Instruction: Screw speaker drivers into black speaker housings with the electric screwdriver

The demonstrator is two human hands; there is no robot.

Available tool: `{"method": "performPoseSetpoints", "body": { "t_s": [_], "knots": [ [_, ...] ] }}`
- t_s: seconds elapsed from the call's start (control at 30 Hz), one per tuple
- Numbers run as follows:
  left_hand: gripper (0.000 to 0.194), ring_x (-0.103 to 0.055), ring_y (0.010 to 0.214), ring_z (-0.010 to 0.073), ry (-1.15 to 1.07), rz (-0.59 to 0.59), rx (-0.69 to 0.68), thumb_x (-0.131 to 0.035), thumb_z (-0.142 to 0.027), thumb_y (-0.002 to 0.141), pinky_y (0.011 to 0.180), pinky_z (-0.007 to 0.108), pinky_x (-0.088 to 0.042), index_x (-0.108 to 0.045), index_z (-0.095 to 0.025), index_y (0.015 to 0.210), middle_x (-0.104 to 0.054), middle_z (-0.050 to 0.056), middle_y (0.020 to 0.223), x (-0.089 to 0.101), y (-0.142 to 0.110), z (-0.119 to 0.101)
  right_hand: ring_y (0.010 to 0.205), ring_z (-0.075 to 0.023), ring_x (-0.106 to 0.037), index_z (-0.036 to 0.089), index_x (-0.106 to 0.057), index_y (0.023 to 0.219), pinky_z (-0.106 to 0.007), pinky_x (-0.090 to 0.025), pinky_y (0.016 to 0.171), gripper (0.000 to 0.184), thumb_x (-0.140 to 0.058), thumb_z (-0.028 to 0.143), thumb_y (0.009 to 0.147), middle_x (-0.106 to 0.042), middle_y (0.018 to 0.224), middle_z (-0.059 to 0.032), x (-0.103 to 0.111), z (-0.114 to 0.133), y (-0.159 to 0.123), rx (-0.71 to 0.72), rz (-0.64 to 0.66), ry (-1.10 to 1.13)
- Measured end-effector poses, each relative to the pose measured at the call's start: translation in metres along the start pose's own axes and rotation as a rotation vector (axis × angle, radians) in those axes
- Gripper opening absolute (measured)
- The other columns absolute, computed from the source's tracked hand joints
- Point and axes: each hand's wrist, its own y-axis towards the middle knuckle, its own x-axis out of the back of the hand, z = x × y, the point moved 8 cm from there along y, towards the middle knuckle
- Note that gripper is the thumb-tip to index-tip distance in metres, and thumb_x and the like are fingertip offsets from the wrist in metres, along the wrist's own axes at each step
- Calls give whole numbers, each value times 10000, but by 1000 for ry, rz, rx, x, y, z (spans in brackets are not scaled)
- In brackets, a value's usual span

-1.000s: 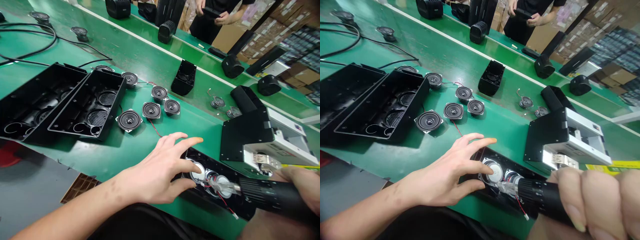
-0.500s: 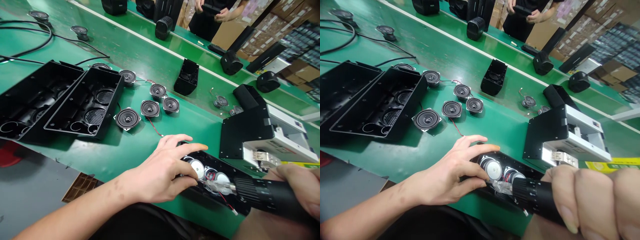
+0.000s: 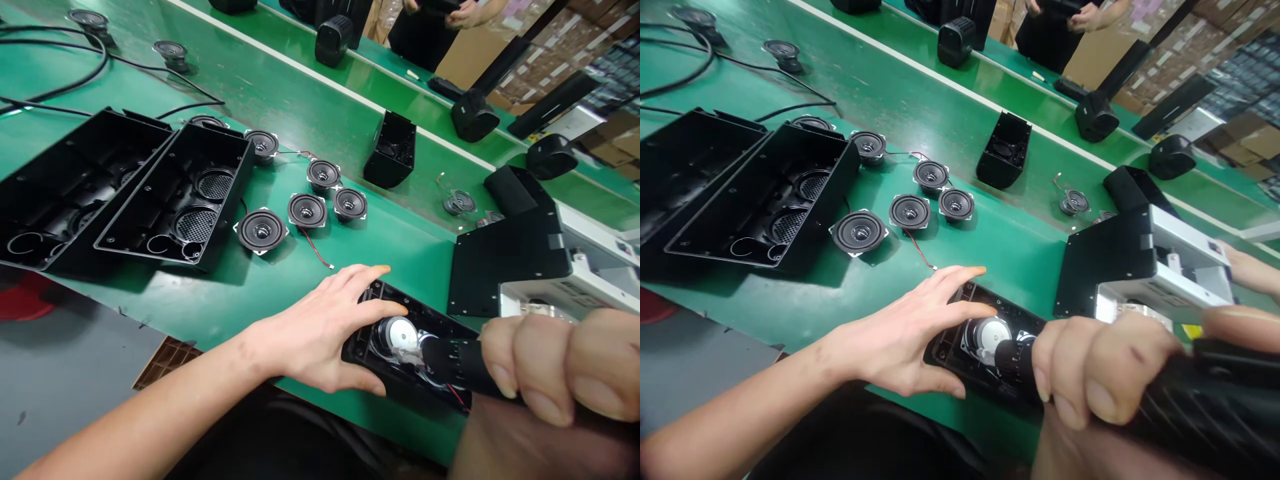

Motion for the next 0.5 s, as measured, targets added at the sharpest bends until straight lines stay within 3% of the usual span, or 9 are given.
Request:
{"method": "performPoseSetpoints", "body": {
  "t_s": [0.07,0.13,0.5],
  "knots": [
    [804,-345,1531,431,-5,3,3,-882,-504,795,1218,653,-339,-565,-225,1479,-313,231,1689,-2,1,3,267,-41,-163,202,-427,598,-293,-290,297,398,-661,199,920,-351,511,91,-2,1,-2,40,21,-2],
    [776,-396,1500,415,7,3,4,-872,-499,808,1205,624,-362,-572,-224,1469,-355,231,1659,-3,1,3,277,-57,-190,206,-467,631,-300,-303,315,293,-603,108,871,-376,510,90,-3,-2,-5,20,39,2],
    [756,-460,1439,417,3,-16,-15,-868,-515,803,1167,585,-408,-591,-220,1442,-432,211,1600,-2,3,5,277,-25,-128,195,-442,588,-274,-236,296,369,-701,153,847,-280,520,100,1,-4,-4,29,23,55]
  ]
}}
